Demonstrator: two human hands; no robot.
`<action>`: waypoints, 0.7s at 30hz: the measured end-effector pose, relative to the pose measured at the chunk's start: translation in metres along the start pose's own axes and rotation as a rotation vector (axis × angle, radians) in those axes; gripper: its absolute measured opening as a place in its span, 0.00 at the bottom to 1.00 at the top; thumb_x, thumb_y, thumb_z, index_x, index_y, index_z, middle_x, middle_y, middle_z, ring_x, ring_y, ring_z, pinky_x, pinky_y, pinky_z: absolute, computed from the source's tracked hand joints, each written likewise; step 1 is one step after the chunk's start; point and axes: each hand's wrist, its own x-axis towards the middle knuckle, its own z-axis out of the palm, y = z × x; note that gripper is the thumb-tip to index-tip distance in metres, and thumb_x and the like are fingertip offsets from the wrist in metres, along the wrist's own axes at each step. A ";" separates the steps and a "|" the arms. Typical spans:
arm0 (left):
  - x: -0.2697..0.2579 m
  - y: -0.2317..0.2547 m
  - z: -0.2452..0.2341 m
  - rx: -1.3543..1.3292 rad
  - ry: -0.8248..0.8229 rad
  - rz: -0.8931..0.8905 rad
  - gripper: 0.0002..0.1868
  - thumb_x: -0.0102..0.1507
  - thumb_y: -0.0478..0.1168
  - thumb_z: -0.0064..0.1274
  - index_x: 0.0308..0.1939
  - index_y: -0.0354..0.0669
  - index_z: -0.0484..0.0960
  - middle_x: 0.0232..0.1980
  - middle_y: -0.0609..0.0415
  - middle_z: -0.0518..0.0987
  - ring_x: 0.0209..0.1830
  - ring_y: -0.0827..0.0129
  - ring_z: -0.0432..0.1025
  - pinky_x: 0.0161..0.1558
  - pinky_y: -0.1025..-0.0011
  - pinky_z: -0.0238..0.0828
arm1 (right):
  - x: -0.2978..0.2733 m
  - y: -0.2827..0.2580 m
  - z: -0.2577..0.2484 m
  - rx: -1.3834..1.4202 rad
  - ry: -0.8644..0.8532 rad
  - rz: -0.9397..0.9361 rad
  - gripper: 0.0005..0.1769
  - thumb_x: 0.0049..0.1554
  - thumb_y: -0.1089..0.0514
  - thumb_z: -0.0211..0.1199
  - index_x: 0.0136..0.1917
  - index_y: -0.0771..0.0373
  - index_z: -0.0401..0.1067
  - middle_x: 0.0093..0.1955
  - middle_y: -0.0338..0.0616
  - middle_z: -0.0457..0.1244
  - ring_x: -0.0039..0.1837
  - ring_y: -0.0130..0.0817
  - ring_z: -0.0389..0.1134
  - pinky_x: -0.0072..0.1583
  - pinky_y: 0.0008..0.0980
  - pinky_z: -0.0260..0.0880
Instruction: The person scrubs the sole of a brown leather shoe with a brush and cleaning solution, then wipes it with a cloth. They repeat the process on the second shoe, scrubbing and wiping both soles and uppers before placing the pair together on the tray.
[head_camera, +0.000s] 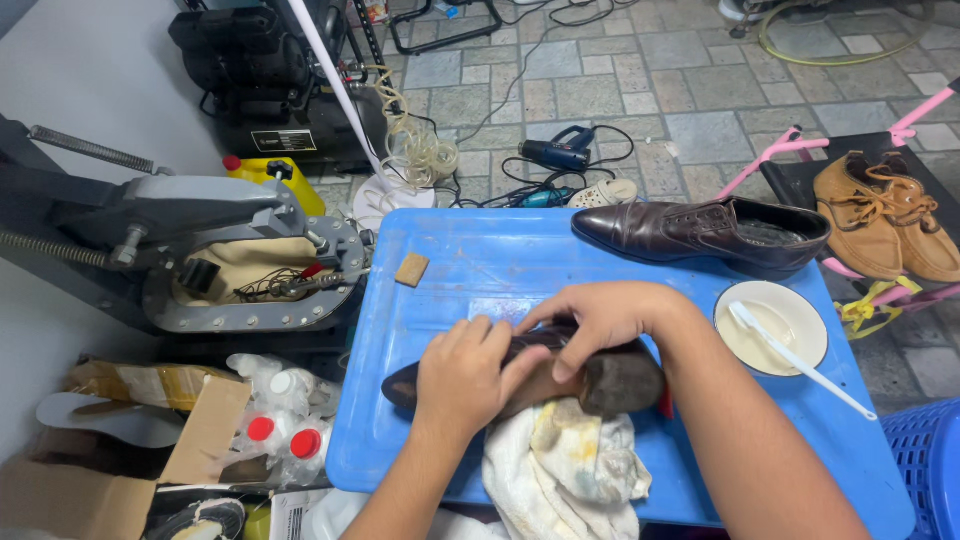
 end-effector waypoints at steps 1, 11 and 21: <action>-0.001 -0.004 0.005 -0.038 0.089 0.011 0.19 0.63 0.55 0.57 0.32 0.43 0.79 0.32 0.50 0.77 0.34 0.53 0.74 0.33 0.56 0.69 | -0.001 0.000 0.000 -0.048 0.094 -0.016 0.43 0.41 0.47 0.77 0.69 0.55 0.72 0.56 0.43 0.70 0.58 0.32 0.70 0.60 0.32 0.69; 0.002 -0.013 0.030 -0.054 0.288 -0.062 0.14 0.67 0.46 0.49 0.47 0.42 0.84 0.50 0.50 0.82 0.50 0.53 0.74 0.48 0.56 0.69 | -0.022 0.013 0.040 0.047 0.861 -0.266 0.15 0.57 0.52 0.66 0.50 0.66 0.80 0.49 0.45 0.73 0.54 0.34 0.73 0.57 0.32 0.72; 0.009 0.014 0.032 0.052 0.082 0.180 0.30 0.60 0.48 0.55 0.64 0.39 0.76 0.65 0.46 0.75 0.68 0.51 0.65 0.68 0.46 0.53 | -0.001 0.069 0.034 0.316 0.888 -0.051 0.21 0.63 0.48 0.57 0.49 0.66 0.82 0.42 0.42 0.74 0.45 0.23 0.69 0.50 0.29 0.71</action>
